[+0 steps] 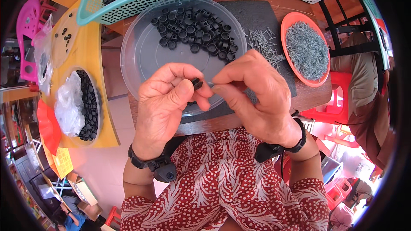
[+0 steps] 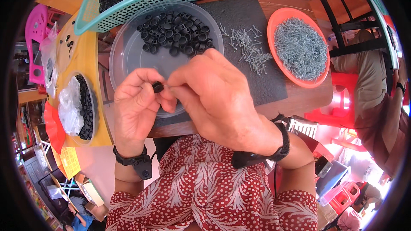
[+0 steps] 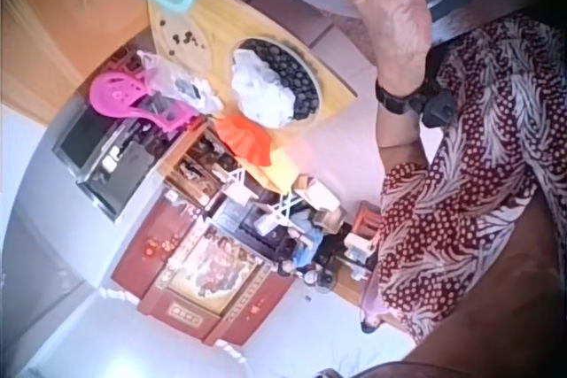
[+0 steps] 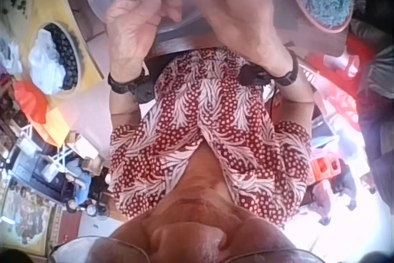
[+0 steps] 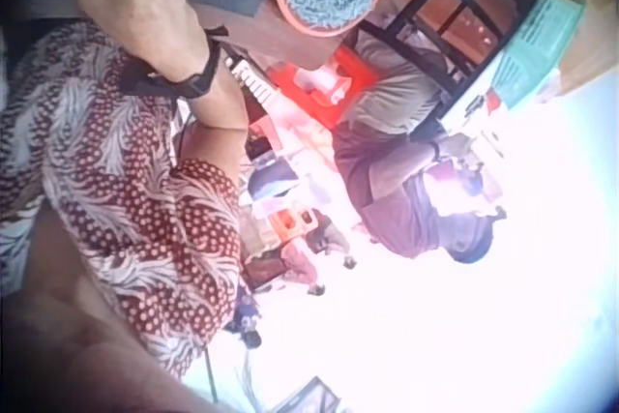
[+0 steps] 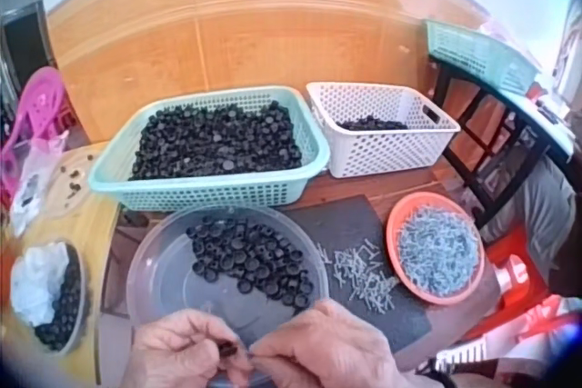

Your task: Manually assembling small black plastic caps with metal pin components at a workstation.

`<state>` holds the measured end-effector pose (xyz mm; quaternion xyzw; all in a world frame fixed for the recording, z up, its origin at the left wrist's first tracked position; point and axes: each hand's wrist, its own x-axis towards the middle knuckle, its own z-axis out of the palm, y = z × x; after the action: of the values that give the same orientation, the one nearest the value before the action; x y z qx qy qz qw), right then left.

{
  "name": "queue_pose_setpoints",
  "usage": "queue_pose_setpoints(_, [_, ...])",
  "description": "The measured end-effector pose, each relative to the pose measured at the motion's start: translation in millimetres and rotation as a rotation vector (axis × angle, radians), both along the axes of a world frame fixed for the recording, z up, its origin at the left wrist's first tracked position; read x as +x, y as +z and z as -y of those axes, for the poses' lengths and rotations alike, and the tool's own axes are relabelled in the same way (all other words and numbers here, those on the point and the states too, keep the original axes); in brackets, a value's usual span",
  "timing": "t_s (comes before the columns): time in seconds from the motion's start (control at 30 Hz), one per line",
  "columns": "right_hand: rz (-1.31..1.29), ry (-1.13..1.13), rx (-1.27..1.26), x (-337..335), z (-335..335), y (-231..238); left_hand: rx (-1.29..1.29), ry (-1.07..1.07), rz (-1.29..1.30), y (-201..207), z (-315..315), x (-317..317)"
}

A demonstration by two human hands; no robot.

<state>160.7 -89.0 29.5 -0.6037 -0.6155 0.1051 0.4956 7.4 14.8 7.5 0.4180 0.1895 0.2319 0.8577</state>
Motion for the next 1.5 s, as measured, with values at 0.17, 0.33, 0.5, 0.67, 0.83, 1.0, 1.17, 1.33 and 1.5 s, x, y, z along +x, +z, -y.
queue_pose_setpoints(0.17, [-0.139, 0.0, -0.041, -9.5, 1.4, 1.1, -0.051, 0.036, -0.034, 5.2, 5.1, -2.0])
queue_pose_setpoints(0.33, [-0.148, 0.017, -0.048, -9.7, 2.2, 5.9, -0.048, 0.066, -0.046, -1.6, 6.3, -2.5])
queue_pose_setpoints(0.5, [-0.262, -0.055, -0.036, -19.3, 0.3, -4.0, -0.127, 0.072, -0.072, 1.4, 8.0, 0.0])
queue_pose_setpoints(0.67, [-0.257, -0.055, -0.052, -19.9, 0.0, -5.4, -0.113, 0.1, -0.083, 3.2, 11.3, 1.2])
queue_pose_setpoints(0.83, [-0.282, -0.059, -0.103, -18.6, 0.4, -4.2, -0.071, 0.124, -0.114, 0.7, 12.0, 1.9])
queue_pose_setpoints(1.0, [-0.35, -0.02, -0.196, -15.5, 1.3, 2.9, -0.056, 0.101, -0.102, -4.0, 9.8, -0.1])
queue_pose_setpoints(1.17, [-0.562, -0.016, -0.211, -19.7, 0.2, 3.1, -0.018, 0.097, -0.074, -7.6, 10.0, 1.8])
queue_pose_setpoints(1.33, [-0.543, -0.012, -0.187, -20.2, 0.1, 0.3, 0.021, 0.146, -0.102, -1.3, 14.4, 2.7])
queue_pose_setpoints(1.5, [-0.604, 0.009, -0.156, -21.4, 1.7, -3.9, 0.119, 0.102, -0.089, 0.5, 11.0, -3.8])
